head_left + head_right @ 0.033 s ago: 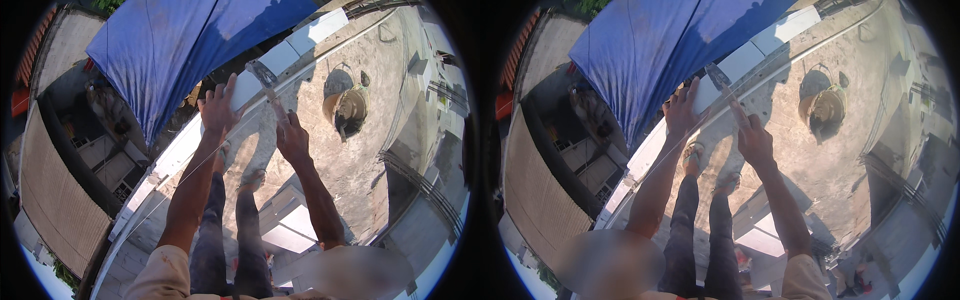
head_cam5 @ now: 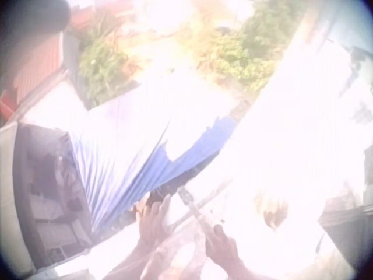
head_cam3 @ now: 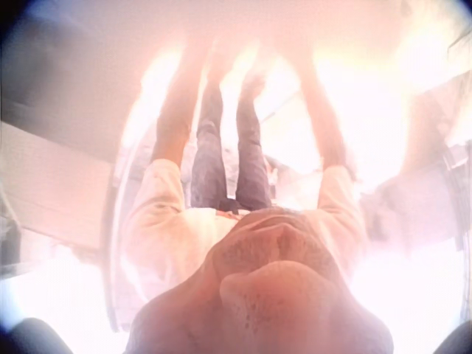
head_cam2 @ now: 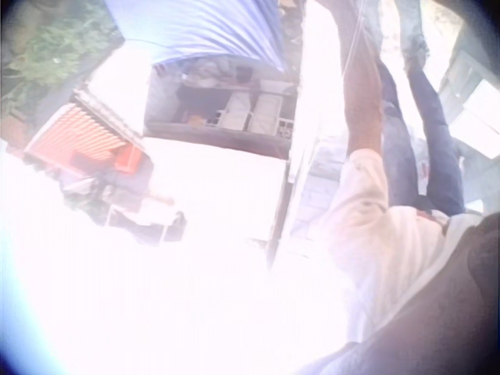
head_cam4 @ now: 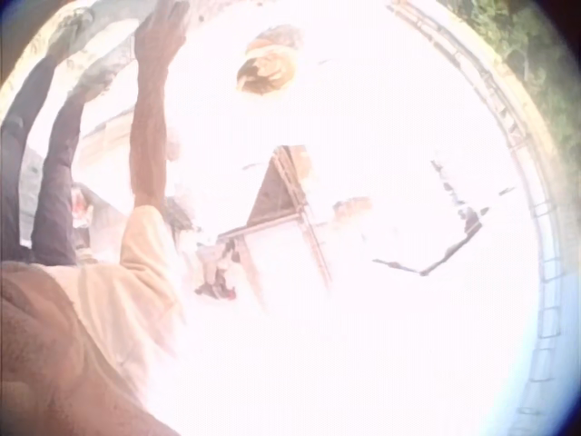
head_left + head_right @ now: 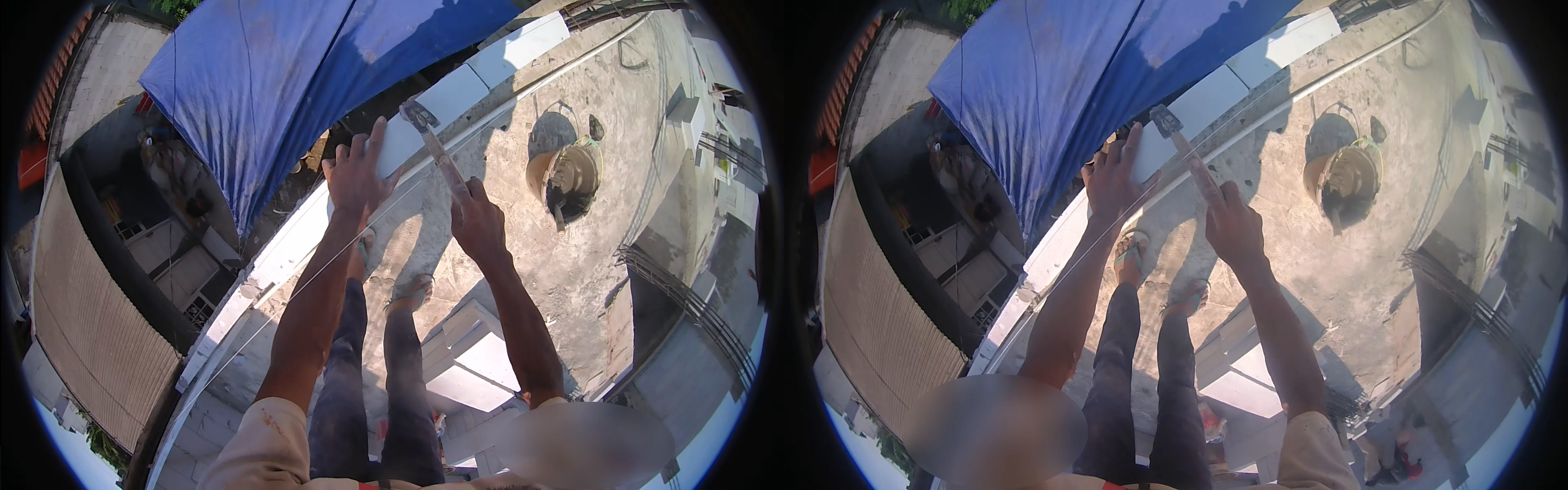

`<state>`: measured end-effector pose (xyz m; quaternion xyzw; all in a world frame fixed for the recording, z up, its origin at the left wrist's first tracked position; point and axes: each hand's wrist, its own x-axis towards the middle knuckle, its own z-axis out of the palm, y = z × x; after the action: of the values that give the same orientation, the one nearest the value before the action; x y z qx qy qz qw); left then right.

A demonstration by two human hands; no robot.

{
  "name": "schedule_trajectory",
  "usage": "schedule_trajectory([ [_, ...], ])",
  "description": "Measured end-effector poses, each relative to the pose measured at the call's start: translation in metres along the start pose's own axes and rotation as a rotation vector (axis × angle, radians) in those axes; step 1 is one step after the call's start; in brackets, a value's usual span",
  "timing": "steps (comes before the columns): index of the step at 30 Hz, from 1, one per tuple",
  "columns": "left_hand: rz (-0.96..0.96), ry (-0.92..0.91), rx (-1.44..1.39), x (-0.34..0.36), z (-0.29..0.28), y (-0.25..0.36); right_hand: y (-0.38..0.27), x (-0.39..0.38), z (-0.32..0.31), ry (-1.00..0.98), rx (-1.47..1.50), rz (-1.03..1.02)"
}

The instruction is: The person applies mortar to a rooftop ledge using a trowel, places white rectangular tiles onto the mortar, and secures them by tapping with a hammer. The person repeatedly scoops mortar, spreads it, positions tiles, and adjusts them to fit the ledge.

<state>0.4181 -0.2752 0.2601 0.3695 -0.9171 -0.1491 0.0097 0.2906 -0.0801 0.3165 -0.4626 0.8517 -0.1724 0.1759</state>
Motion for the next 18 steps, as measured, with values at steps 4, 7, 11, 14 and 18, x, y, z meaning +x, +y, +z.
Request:
schedule_trajectory([
  [4, 0.012, 0.041, 0.025, -0.001, 0.004, -0.002, 0.0, 0.0, -0.004, 0.049, 0.096, -0.032],
  [7, 0.01, 0.045, -0.029, -0.001, 0.006, -0.002, 0.004, -0.005, -0.003, 0.033, 0.068, -0.024],
  [11, -0.005, 0.045, 0.019, -0.002, 0.005, -0.003, -0.003, 0.002, -0.005, 0.003, 0.05, 0.004],
  [14, -0.016, 0.026, 0.024, -0.001, 0.006, -0.001, 0.001, 0.007, -0.001, 0.011, 0.024, 0.015],
  [18, -0.032, -0.024, 0.05, 0.0, 0.001, 0.004, 0.001, 0.007, -0.002, 0.041, 0.076, -0.012],
])
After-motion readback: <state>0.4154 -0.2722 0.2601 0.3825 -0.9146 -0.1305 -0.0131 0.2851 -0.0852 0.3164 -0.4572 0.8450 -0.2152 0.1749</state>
